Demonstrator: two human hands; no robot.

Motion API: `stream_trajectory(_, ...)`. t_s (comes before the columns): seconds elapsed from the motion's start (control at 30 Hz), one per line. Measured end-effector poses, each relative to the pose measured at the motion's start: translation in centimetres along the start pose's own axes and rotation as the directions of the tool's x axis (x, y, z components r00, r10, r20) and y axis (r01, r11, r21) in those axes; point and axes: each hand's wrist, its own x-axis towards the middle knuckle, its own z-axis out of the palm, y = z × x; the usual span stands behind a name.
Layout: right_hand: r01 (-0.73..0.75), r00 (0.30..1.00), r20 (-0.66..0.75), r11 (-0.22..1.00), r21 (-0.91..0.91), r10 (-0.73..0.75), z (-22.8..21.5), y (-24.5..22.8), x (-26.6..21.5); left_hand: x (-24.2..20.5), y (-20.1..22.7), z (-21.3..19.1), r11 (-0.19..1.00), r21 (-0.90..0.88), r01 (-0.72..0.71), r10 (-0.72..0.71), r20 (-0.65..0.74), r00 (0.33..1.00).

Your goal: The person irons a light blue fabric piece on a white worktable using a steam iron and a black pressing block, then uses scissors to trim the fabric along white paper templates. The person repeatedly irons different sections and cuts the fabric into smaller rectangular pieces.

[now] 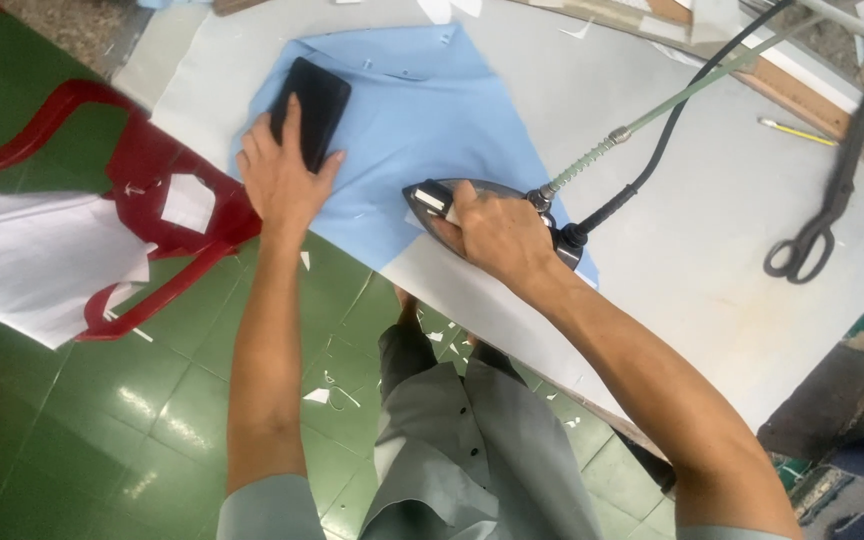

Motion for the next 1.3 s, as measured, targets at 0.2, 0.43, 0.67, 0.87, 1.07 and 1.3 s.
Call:
stream_trajectory(0.2, 0.007, 0.998, 0.058, 0.997, -0.071, -0.003, -1.0, 2.4, -4.1, -0.1, -0.1, 0.0, 0.999, -0.019, -0.027, 0.026, -0.043, 0.999)
stream_trajectory(0.43, -0.101, 0.922, 0.382, 0.992, 0.081, 0.063, -7.3, 3.7, -5.3, -0.3, 0.8, -1.6, 1.0, -0.002, -0.023, 0.023, -0.046, 0.999)
stream_trajectory(0.67, -0.089, 0.927, 0.372, 0.993, 0.08, 0.053, -7.7, 3.9, -5.5, -0.2, 1.1, -2.1, 1.0, -0.019, -0.002, 0.001, -0.037, 0.999)
stream_trajectory(0.87, -0.114, 0.922, 0.381, 0.99, 0.088, 0.072, -7.7, 3.8, -5.5, -0.2, 0.8, -1.6, 1.0, 0.016, 0.02, -0.02, -0.018, 1.0)
stream_trajectory(1.07, -0.105, 0.927, 0.367, 0.992, 0.074, 0.07, -7.6, 4.0, -5.9, -0.2, 0.8, -1.6, 1.0, 0.025, 0.018, -0.018, -0.016, 1.0)
stream_trajectory(1.3, -0.102, 0.93, 0.362, 0.991, 0.083, 0.065, -7.7, 5.0, -7.5, -0.4, 0.7, -1.4, 1.0, 0.006, -0.01, 0.011, -0.042, 0.999)
